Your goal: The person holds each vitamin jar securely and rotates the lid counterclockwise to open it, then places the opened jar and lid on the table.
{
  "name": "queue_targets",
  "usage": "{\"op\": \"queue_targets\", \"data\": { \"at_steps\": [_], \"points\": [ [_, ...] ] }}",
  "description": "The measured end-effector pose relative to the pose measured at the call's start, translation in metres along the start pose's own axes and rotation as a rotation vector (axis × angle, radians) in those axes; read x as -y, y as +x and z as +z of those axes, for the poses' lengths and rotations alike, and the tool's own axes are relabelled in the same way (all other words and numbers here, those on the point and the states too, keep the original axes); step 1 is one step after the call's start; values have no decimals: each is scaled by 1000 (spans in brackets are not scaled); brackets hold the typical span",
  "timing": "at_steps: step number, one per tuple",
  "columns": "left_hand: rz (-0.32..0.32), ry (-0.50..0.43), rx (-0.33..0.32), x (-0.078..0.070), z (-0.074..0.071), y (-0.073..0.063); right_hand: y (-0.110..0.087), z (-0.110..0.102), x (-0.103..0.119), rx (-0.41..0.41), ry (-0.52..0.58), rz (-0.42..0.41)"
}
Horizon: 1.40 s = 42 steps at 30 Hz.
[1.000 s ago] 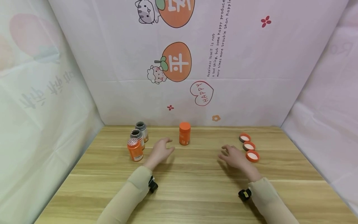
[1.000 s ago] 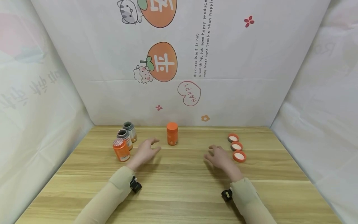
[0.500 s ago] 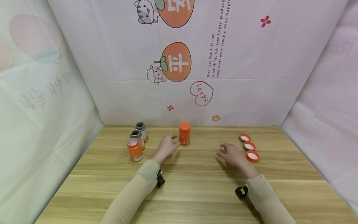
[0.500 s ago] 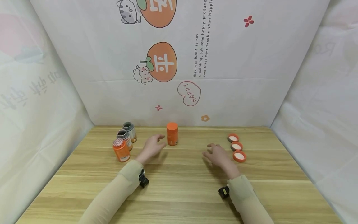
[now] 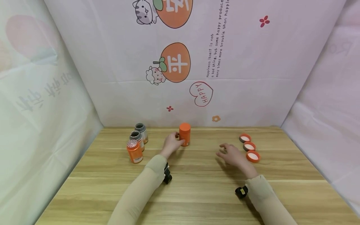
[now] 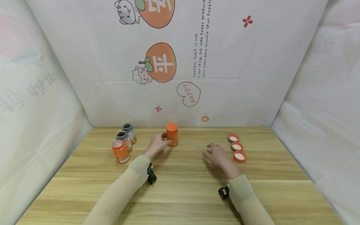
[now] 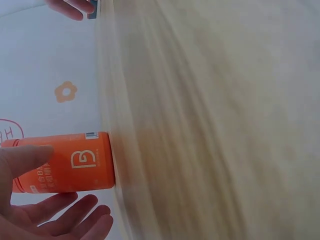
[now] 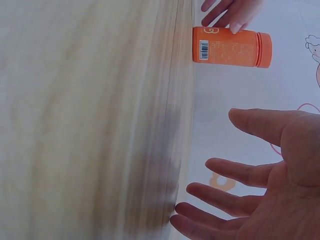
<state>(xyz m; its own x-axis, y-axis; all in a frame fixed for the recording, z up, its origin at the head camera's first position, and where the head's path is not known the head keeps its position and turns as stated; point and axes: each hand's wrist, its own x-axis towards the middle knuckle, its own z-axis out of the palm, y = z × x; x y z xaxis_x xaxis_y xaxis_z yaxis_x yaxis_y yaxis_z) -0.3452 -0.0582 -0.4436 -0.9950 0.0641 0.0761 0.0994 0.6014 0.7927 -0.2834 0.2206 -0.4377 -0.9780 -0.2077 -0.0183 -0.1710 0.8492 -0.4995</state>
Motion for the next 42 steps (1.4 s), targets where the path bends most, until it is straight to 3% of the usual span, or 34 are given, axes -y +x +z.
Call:
{"op": "queue_targets", "data": {
  "at_steps": [13, 18, 36, 42],
  "points": [
    [18, -9, 12, 6, 10, 15, 2, 1, 0, 2, 3, 4],
    [-1, -56, 10, 6, 11, 17, 2, 0, 0, 4, 10, 5],
    [-36, -122, -46, 4, 12, 8, -2, -4, 3, -4, 28, -11],
    [7, -94, -68, 2, 10, 1, -4, -5, 9, 6, 52, -14]
  ]
}}
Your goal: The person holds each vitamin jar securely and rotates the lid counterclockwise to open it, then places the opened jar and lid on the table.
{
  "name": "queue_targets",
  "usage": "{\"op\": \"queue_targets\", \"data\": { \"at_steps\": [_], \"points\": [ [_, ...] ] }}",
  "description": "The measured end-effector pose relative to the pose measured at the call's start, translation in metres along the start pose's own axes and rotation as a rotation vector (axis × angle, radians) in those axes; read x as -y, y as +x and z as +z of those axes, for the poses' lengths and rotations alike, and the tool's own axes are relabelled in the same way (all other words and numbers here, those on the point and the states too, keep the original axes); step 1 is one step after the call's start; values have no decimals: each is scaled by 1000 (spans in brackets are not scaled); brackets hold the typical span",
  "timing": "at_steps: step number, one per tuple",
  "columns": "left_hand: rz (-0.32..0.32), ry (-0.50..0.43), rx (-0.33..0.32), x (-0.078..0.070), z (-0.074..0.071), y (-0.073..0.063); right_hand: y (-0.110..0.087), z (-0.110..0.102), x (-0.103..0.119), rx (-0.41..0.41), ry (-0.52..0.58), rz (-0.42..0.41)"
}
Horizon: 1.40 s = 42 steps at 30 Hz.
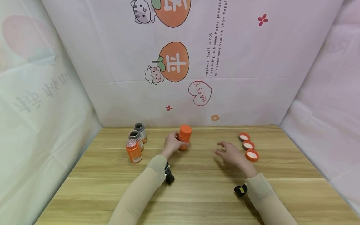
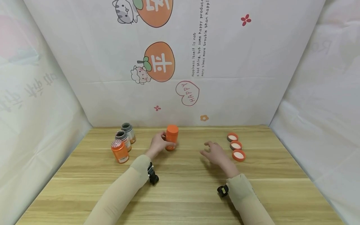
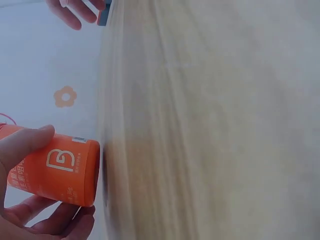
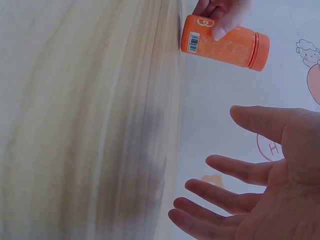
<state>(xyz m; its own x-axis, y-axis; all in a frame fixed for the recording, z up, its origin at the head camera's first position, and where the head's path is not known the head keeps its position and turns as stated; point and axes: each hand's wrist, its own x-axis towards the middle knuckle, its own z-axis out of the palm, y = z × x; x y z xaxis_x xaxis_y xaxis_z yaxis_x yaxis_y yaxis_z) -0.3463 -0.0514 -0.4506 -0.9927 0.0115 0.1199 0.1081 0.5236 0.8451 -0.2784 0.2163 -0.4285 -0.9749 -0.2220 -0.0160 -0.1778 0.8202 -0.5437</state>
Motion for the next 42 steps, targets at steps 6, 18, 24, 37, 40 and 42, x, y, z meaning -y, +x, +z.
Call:
{"op": "queue_targets", "data": {
  "at_steps": [6, 18, 24, 37, 40, 42],
  "points": [
    [51, 8, 2, -3, -4, -7, -1, -1, 5, 6, 3, -4],
    [81, 4, 20, -9, -10, -26, -3, -4, 14, -1, 25, -35],
    [119, -11, 24, -10, -15, -35, -6, -5, 22, -16, 22, -62],
    [162, -46, 35, -11, -18, -51, -12, -3, 38, -75, 35, -121],
    [170, -51, 43, -12, -19, -55, -13, -2, 40, -82, 44, -126],
    [172, -44, 49, -13, -21, -58, -15, -2, 42, -87, 49, -127]
  ]
}}
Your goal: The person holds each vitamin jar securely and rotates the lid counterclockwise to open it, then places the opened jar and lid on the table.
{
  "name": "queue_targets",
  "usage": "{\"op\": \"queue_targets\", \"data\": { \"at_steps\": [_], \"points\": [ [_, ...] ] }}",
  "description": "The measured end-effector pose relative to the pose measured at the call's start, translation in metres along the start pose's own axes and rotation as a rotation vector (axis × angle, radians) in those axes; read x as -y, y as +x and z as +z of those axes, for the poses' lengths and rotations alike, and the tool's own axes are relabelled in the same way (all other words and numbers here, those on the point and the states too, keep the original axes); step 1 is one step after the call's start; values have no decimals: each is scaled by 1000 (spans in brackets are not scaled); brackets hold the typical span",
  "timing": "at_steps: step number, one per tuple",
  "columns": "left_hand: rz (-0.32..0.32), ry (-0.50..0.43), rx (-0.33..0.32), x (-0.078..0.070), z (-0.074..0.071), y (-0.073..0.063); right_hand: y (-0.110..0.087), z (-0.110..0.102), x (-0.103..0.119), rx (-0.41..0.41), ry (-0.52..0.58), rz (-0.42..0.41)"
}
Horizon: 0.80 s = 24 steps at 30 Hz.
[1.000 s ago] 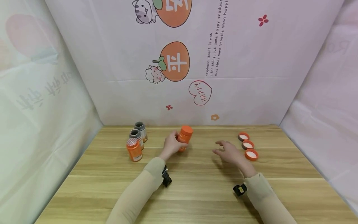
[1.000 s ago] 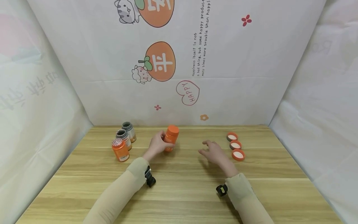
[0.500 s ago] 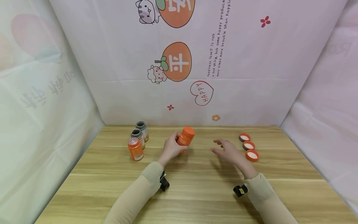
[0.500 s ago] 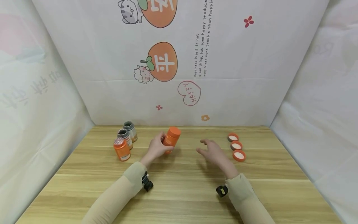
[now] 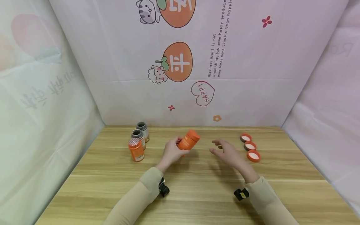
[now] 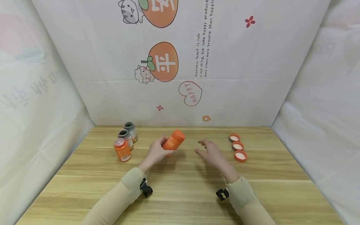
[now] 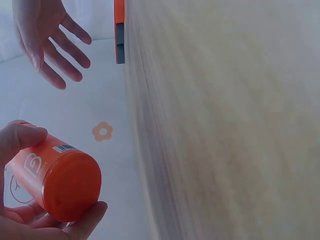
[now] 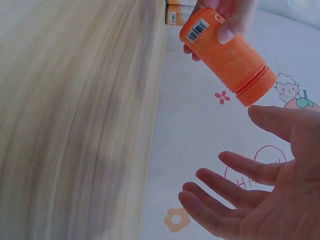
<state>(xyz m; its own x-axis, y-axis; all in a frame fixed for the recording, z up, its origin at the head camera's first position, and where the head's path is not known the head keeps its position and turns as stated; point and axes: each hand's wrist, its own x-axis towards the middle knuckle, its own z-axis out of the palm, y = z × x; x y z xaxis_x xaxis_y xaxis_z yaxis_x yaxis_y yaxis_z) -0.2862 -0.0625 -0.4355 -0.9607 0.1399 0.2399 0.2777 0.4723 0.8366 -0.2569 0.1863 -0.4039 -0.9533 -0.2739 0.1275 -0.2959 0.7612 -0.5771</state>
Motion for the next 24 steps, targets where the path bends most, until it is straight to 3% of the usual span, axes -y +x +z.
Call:
{"op": "queue_targets", "data": {
  "at_steps": [15, 24],
  "points": [
    [11, 33, 65, -10, -2, -20, -6, 2, 17, -105, 96, -60],
    [27, 46, 96, -14, -1, -27, -8, 3, 28, -119, 126, -94]
  ]
}}
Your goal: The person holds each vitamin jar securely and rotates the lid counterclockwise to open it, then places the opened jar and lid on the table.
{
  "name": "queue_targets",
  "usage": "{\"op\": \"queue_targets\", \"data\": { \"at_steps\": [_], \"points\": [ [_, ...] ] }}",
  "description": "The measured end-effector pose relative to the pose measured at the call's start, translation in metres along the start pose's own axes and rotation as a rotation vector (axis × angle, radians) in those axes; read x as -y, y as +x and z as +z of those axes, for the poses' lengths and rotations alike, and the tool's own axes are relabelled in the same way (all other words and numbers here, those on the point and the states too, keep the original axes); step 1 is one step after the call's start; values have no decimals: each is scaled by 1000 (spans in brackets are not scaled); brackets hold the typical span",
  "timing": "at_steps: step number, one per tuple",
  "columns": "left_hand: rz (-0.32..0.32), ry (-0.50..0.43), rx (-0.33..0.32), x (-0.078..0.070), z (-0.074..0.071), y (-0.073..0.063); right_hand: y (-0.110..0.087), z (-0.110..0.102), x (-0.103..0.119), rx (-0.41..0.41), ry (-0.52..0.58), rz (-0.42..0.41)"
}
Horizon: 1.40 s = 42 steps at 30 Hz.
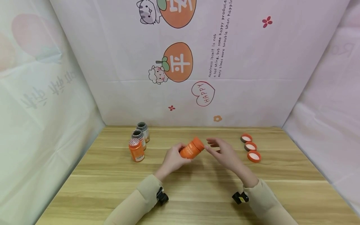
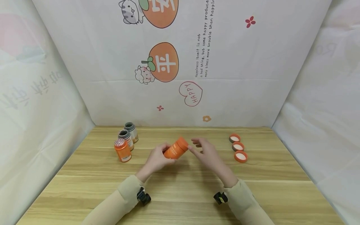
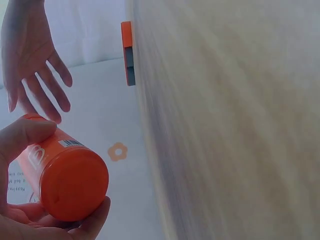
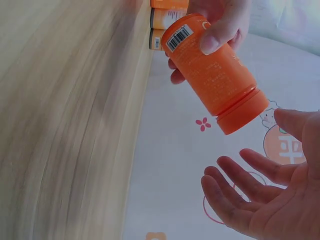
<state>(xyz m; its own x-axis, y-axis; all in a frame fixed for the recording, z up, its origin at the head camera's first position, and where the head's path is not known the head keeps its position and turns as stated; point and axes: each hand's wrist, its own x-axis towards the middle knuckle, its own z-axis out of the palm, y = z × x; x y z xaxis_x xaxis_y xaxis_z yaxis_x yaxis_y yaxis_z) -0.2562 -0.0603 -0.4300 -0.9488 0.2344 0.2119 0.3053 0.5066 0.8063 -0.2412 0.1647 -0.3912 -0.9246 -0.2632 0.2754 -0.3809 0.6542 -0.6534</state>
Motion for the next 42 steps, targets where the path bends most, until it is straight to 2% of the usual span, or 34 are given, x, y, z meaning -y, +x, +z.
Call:
{"op": "queue_targets", "data": {
  "at_steps": [6, 11, 22, 28, 34, 42],
  "points": [
    [34, -10, 6, -2, 2, -6, -1, 4, 3, 7, 21, -41],
    [57, -18, 20, -6, 3, -11, -2, 7, 5, 25, 27, -38],
    [62, -12, 65, -14, 5, -19, -4, 11, 11, 75, 8, -26],
    [73, -11, 75, -15, 5, -22, -3, 14, 12, 75, -18, -46],
    [59, -2, 82, -16, 5, -25, -5, 16, 11, 131, 4, 12],
    [56, 9, 90, -14, 4, -25, -9, 19, 10, 163, 37, -17]
  ]
}}
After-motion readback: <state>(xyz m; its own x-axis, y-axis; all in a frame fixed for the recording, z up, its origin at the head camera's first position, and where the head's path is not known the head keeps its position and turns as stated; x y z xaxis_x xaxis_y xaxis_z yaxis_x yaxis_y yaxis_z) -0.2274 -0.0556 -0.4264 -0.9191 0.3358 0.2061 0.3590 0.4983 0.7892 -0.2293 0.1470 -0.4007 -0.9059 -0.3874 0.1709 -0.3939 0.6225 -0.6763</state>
